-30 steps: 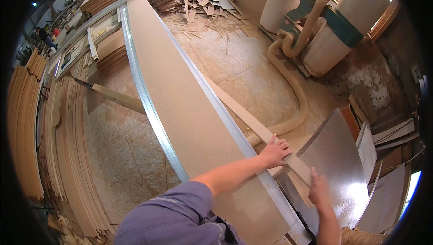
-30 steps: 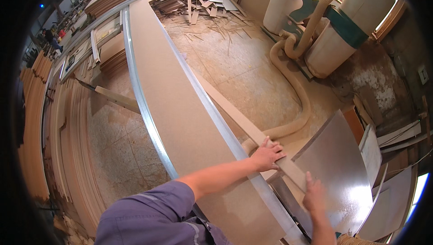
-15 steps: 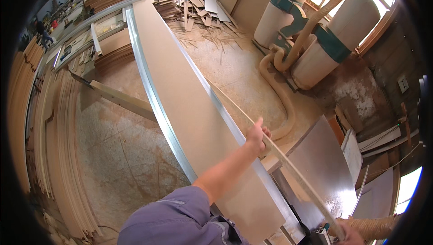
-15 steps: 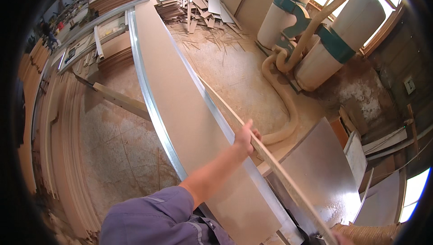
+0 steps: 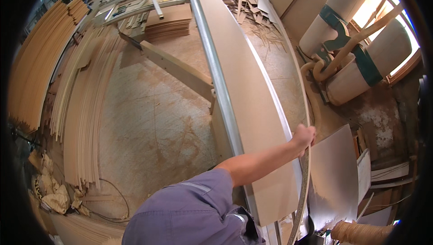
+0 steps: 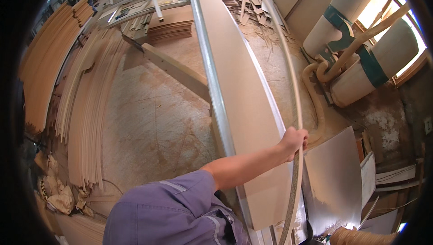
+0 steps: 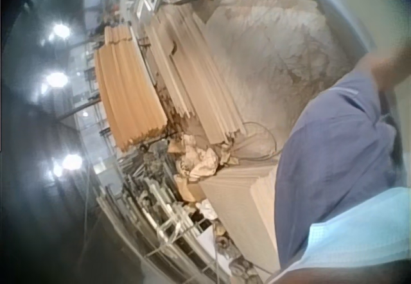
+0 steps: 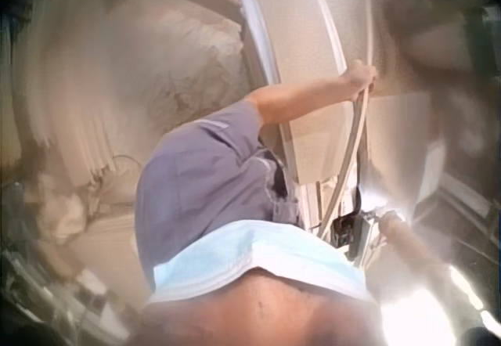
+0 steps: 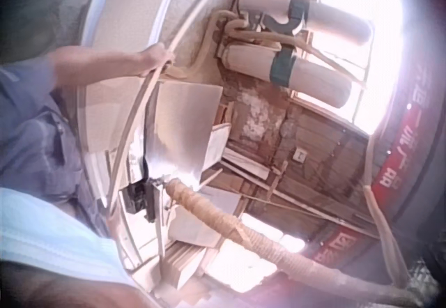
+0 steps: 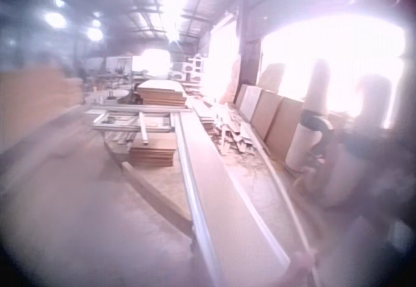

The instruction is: The person repeatedly feeds large rectangular wood panels through a table saw, guiding them along the fence with both hands. After each cut, the person removes the trimmed strip and places it aside, then retrieves another panel to continue the process.

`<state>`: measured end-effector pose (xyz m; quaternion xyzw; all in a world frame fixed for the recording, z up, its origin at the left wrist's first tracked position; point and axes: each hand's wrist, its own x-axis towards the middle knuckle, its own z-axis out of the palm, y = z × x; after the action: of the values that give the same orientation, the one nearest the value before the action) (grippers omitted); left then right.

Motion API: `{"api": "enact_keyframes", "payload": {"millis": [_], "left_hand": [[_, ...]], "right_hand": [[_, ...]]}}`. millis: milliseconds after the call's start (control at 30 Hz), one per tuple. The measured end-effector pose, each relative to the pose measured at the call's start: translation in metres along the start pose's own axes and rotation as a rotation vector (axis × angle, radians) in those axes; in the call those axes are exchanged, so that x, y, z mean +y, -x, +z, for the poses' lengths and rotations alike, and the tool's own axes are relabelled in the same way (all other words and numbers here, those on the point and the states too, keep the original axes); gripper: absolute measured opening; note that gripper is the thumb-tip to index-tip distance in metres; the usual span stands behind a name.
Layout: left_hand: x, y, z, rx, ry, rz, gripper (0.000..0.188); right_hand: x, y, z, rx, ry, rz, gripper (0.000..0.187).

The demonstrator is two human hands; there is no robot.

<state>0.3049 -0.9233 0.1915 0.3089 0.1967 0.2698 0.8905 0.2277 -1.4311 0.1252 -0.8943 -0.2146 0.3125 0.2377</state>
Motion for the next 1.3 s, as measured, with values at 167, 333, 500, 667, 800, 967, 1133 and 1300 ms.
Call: {"api": "enact_keyframes", "payload": {"millis": [167, 333, 500, 667, 800, 967, 1133, 1300], "left_hand": [[0.048, 0.048, 0.037, -0.028, -0.105, 0.281, 0.007], [0.141, 0.105, 0.036, -0.065, -0.383, 0.734, 0.040], [0.250, 0.166, -0.002, 0.142, -0.775, 0.993, 0.071], [0.329, 0.257, -0.133, 0.500, -1.043, 1.303, 0.053], [0.325, 0.392, -0.279, 0.984, -1.223, 1.220, 0.066], [0.240, 0.552, -0.405, 1.316, -1.301, 1.283, 0.073], [0.076, 0.641, -0.461, 1.824, -1.050, 0.886, 0.078], [-0.070, 0.664, -0.437, 2.233, -0.862, 0.411, 0.072]], "right_hand": [[0.007, -0.041, 0.076, 0.077, -0.113, -0.087, 0.086], [-0.023, -0.096, 0.149, 0.085, -0.305, -0.301, 0.090], [-0.123, -0.162, 0.212, -0.107, -0.077, -0.862, 0.099], [-0.313, -0.132, 0.232, -0.239, 0.207, -1.260, 0.113], [-0.467, -0.092, 0.287, -0.564, 0.139, -1.412, 0.112], [-0.634, 0.056, 0.392, -1.293, -0.038, -1.423, 0.110], [-0.700, 0.210, 0.496, -1.875, -0.345, -1.230, 0.107], [-0.705, 0.284, 0.543, -2.079, -0.445, -0.963, 0.081]]}}
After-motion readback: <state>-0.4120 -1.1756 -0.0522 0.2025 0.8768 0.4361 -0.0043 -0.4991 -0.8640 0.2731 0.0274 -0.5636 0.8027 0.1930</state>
